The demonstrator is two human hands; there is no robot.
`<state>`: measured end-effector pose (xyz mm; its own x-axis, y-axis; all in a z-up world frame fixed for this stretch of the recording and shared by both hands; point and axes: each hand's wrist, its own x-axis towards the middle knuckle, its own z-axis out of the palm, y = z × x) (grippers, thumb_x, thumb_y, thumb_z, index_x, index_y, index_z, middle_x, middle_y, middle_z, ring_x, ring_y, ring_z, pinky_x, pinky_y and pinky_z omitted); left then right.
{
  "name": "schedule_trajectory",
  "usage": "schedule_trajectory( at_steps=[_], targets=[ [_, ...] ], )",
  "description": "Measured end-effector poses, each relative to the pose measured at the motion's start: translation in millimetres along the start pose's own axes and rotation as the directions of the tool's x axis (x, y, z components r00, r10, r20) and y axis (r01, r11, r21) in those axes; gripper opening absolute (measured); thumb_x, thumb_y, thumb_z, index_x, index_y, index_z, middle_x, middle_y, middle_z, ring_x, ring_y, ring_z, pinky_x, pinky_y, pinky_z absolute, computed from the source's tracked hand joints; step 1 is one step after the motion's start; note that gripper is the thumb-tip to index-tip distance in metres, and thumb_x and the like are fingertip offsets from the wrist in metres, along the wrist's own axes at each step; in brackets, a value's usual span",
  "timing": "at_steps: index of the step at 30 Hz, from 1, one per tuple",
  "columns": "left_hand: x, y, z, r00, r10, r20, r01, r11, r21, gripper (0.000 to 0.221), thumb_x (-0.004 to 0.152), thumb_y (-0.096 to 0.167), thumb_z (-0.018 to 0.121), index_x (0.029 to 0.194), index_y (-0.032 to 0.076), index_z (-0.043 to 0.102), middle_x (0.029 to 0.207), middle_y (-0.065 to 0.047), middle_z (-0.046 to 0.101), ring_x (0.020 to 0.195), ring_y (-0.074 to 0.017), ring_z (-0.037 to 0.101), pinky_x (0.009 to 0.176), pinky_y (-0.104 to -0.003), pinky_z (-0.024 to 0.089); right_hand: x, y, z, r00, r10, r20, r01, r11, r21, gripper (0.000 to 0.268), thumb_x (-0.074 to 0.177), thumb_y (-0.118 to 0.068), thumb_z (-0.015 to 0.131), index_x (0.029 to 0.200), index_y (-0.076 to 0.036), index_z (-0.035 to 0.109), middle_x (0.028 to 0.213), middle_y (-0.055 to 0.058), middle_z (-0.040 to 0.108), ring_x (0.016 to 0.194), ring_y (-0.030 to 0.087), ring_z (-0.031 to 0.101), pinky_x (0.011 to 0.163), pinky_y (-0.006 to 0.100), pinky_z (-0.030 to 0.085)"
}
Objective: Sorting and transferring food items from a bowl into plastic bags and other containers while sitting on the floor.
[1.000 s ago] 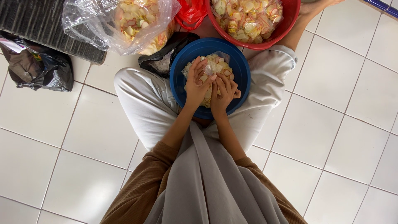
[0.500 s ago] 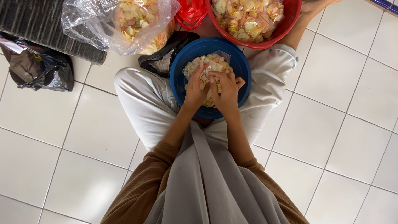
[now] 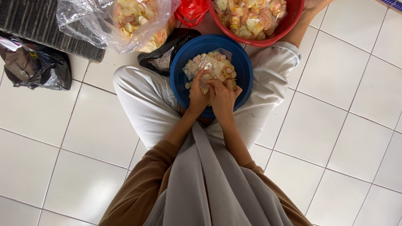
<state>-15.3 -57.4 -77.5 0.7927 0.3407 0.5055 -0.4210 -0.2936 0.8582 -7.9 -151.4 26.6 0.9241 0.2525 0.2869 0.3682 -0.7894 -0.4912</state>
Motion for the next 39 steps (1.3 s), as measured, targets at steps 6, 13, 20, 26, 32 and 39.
schedule_trajectory(
  at_steps=[6, 13, 20, 26, 32, 39],
  targets=[
    [-2.9, -14.2, -2.0, 0.973, 0.127, 0.191, -0.165, 0.967, 0.194, 0.063, 0.093, -0.013, 0.058, 0.153, 0.000, 0.045, 0.142, -0.015, 0.058, 0.130, -0.0351, 0.056, 0.115, -0.048, 0.040, -3.8, 21.4, 16.8, 0.978, -0.050, 0.200, 0.084, 0.983, -0.163, 0.012, 0.088, -0.016, 0.075, 0.098, -0.016, 0.070, 0.061, 0.002, 0.053, 0.087, 0.021, 0.053, 0.078, 0.037, 0.031],
    [-6.9, -21.2, -6.6, 0.956, 0.164, 0.244, -0.231, 0.933, 0.277, 0.064, 0.091, -0.014, 0.057, 0.153, 0.001, 0.046, 0.143, -0.017, 0.058, 0.127, -0.0357, 0.058, 0.113, -0.046, 0.043, -4.5, 28.8, 17.8, 0.940, 0.000, 0.340, -0.016, 0.999, 0.043, 0.037, 0.092, -0.011, 0.073, 0.127, -0.003, 0.066, 0.082, 0.021, 0.069, 0.087, 0.036, 0.066, 0.072, 0.039, 0.054],
    [6.8, -0.6, -14.6, 0.977, 0.092, 0.191, -0.146, 0.947, 0.287, 0.056, 0.090, -0.008, 0.063, 0.144, 0.007, 0.058, 0.137, -0.009, 0.061, 0.118, -0.0325, 0.065, 0.105, -0.043, 0.052, 0.6, 22.6, 15.1, 0.940, 0.058, 0.337, -0.102, 0.988, 0.115, 0.034, 0.098, -0.017, 0.068, 0.129, -0.005, 0.063, 0.090, 0.019, 0.069, 0.089, 0.032, 0.069, 0.069, 0.042, 0.060],
    [8.9, -40.3, -22.8, 0.990, 0.020, 0.141, -0.053, 0.971, 0.234, 0.046, 0.092, 0.006, 0.079, 0.136, 0.008, 0.066, 0.128, -0.010, 0.062, 0.111, -0.0323, 0.067, 0.095, -0.047, 0.056, 17.6, 59.8, 26.4, 0.987, 0.113, 0.113, -0.140, 0.952, 0.271, 0.028, 0.095, 0.011, 0.059, 0.121, 0.001, 0.064, 0.107, 0.024, 0.070, 0.103, 0.042, 0.068, 0.086, 0.050, 0.058],
    [44.4, -43.2, -58.3, 0.993, 0.014, 0.114, -0.042, 0.968, 0.246, 0.049, 0.095, 0.000, 0.079, 0.140, 0.007, 0.062, 0.124, -0.011, 0.063, 0.115, -0.0342, 0.065, 0.099, -0.054, 0.052, 20.5, 145.5, 91.4, 0.862, 0.151, 0.485, -0.166, 0.986, -0.012, 0.036, 0.092, 0.011, 0.061, 0.126, 0.004, 0.067, 0.103, 0.028, 0.072, 0.093, 0.039, 0.072, 0.077, 0.048, 0.061],
    [45.1, -43.3, -59.4, 0.994, -0.061, 0.090, 0.044, 0.982, 0.184, 0.064, 0.093, 0.003, 0.083, 0.148, 0.005, 0.051, 0.129, -0.014, 0.065, 0.127, -0.0361, 0.059, 0.109, -0.058, 0.044, 49.5, 117.0, 109.2, 0.933, -0.132, 0.335, 0.007, 0.937, 0.350, 0.063, 0.092, 0.011, 0.062, 0.146, -0.021, 0.057, 0.145, 0.006, 0.059, 0.127, 0.030, 0.051, 0.109, 0.041, 0.036]
  ],
)
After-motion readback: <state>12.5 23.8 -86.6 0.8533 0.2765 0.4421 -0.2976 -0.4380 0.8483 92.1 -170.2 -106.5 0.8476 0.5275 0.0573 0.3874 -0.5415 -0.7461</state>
